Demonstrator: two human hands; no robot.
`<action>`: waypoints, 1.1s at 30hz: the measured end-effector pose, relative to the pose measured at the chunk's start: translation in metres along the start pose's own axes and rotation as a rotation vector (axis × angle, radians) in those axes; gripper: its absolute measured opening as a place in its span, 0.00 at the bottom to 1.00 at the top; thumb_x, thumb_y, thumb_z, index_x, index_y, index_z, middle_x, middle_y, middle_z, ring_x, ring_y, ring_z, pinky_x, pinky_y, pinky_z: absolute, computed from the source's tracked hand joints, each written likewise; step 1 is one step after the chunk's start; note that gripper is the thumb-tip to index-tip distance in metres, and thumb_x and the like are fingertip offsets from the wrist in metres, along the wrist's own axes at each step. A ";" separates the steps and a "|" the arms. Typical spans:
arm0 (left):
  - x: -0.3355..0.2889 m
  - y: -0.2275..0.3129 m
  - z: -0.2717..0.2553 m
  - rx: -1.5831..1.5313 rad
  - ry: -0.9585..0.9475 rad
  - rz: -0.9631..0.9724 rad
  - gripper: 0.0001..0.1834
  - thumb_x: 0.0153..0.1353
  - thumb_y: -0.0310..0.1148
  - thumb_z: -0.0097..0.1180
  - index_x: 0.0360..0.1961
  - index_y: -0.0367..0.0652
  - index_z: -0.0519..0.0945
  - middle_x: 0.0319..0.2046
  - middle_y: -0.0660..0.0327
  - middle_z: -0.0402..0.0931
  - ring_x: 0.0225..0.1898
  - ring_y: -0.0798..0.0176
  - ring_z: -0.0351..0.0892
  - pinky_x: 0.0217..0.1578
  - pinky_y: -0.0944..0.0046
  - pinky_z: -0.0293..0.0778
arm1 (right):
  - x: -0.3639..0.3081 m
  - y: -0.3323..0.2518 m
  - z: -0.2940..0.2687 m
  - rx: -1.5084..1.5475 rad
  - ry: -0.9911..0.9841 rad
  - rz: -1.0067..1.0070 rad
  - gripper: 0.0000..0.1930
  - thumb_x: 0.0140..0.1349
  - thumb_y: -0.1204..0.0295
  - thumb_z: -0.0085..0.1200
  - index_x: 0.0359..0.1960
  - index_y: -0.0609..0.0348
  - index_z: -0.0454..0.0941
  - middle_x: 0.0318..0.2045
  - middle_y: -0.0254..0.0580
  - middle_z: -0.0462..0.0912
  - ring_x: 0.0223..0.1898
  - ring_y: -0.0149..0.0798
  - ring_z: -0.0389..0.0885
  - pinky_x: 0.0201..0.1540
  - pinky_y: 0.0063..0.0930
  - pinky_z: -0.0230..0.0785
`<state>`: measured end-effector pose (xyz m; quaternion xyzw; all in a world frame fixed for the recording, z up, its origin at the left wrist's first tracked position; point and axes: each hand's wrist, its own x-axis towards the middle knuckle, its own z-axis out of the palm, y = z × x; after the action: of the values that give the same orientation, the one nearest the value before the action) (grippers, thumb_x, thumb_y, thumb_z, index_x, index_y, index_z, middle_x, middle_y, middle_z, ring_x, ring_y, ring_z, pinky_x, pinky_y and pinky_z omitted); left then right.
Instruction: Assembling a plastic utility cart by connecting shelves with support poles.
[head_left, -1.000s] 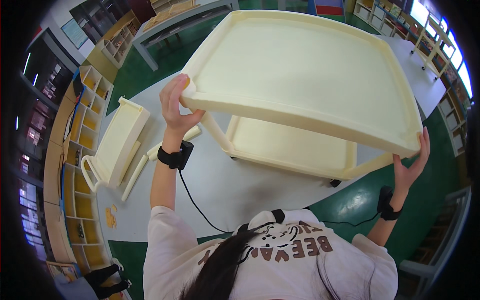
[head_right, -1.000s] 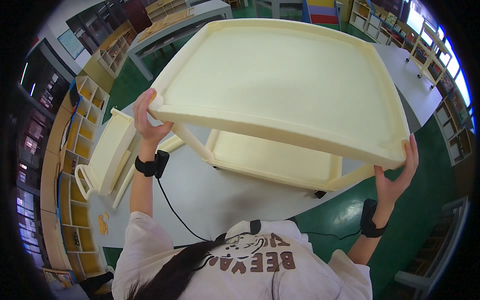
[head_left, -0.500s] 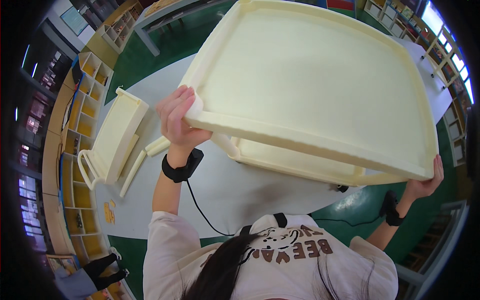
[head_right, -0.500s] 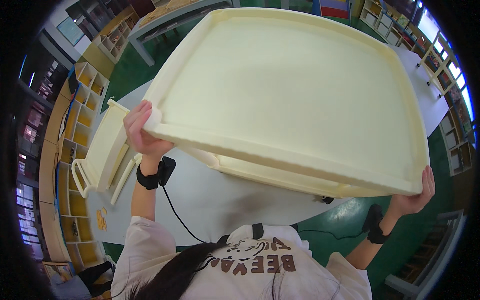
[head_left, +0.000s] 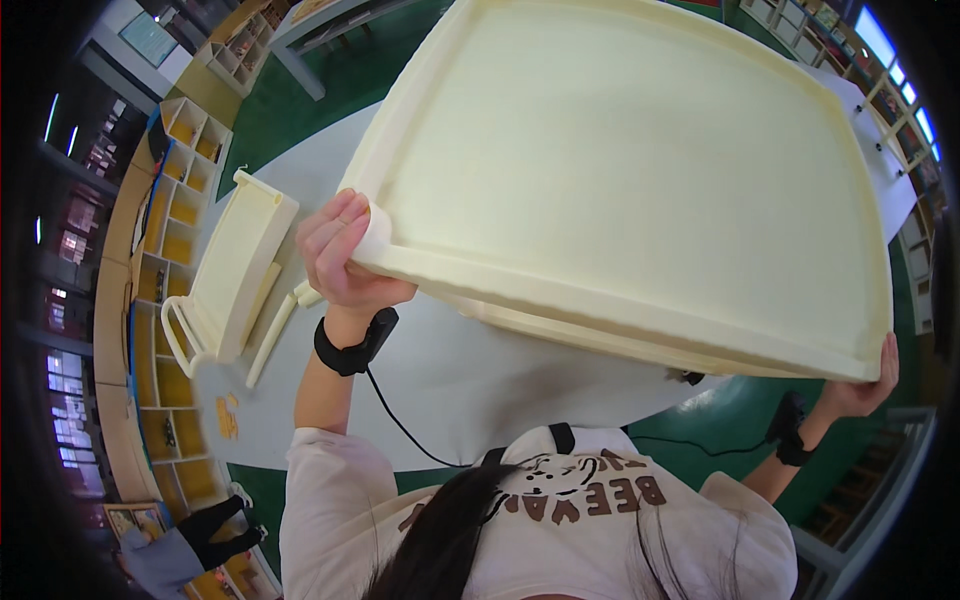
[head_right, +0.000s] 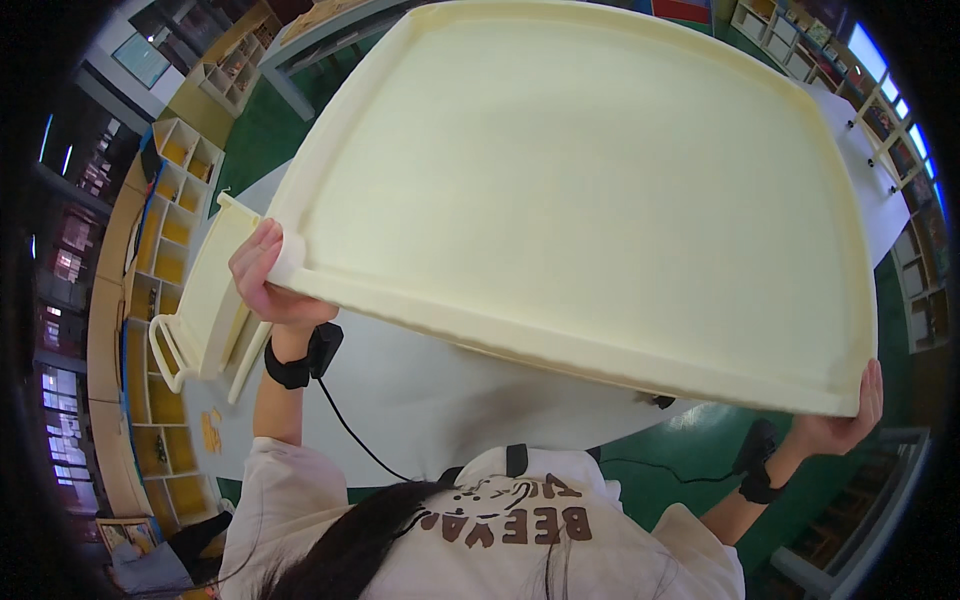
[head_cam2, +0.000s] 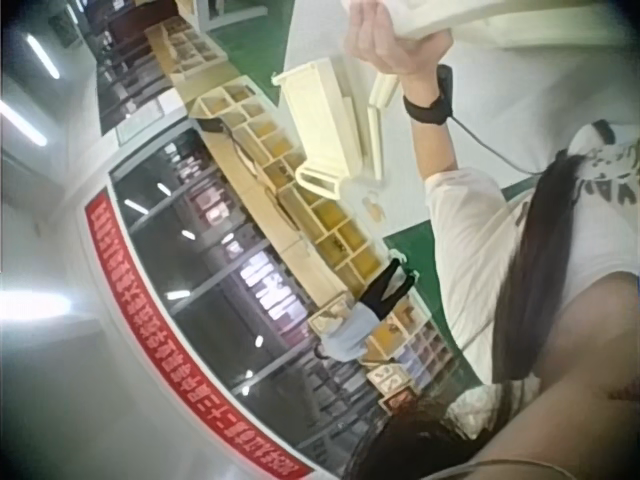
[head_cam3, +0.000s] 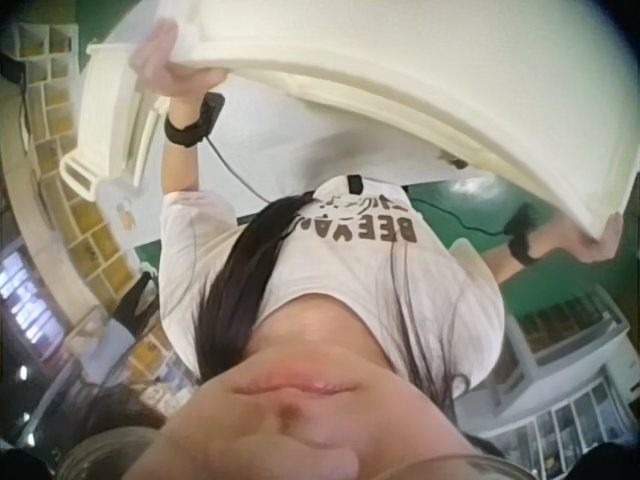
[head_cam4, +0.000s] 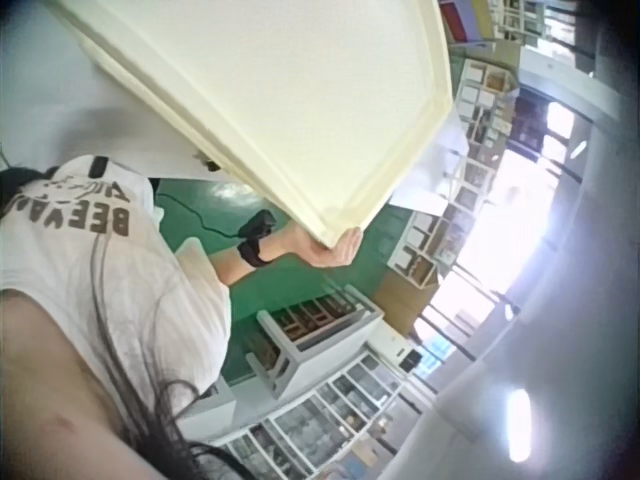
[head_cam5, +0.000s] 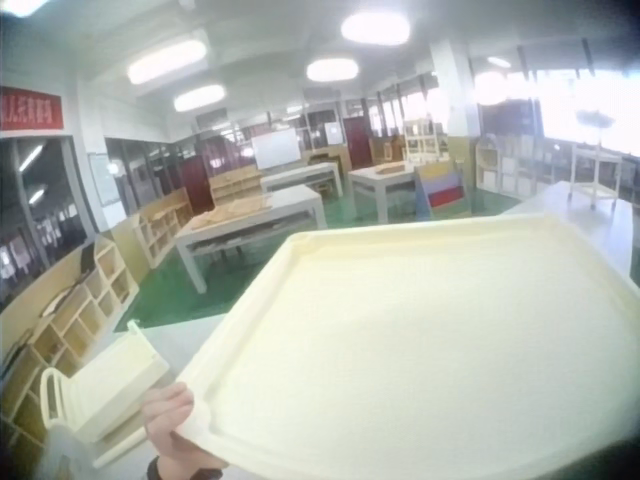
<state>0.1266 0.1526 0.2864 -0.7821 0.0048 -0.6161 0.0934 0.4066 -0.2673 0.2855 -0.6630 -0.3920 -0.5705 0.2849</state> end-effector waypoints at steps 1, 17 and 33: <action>0.001 0.000 0.002 -0.009 0.010 0.008 0.24 0.32 0.33 0.60 0.35 0.41 0.67 0.33 0.58 0.72 0.37 0.56 0.72 0.37 0.64 0.67 | 0.001 -0.003 0.002 0.039 0.015 0.024 0.18 0.41 0.77 0.59 0.36 0.66 0.69 0.38 0.46 0.73 0.42 0.45 0.72 0.46 0.33 0.65; -0.008 0.007 -0.012 0.007 0.051 0.008 0.24 0.33 0.31 0.60 0.35 0.40 0.68 0.33 0.56 0.72 0.37 0.52 0.72 0.39 0.60 0.67 | 0.019 -0.034 0.000 0.016 -0.068 0.088 0.16 0.34 0.82 0.52 0.32 0.63 0.73 0.34 0.46 0.76 0.40 0.46 0.72 0.45 0.31 0.61; -0.012 0.043 -0.098 -0.225 -0.153 0.091 0.22 0.38 0.36 0.50 0.38 0.38 0.68 0.36 0.55 0.70 0.38 0.54 0.71 0.34 0.60 0.58 | 0.033 -0.017 0.014 0.213 -0.431 0.120 0.29 0.31 0.78 0.57 0.44 0.56 0.68 0.48 0.41 0.69 0.53 0.41 0.63 0.51 0.31 0.53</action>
<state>0.0338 0.0979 0.2904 -0.8313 0.1019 -0.5455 0.0332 0.4013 -0.2404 0.3140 -0.7576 -0.4616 -0.3536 0.2965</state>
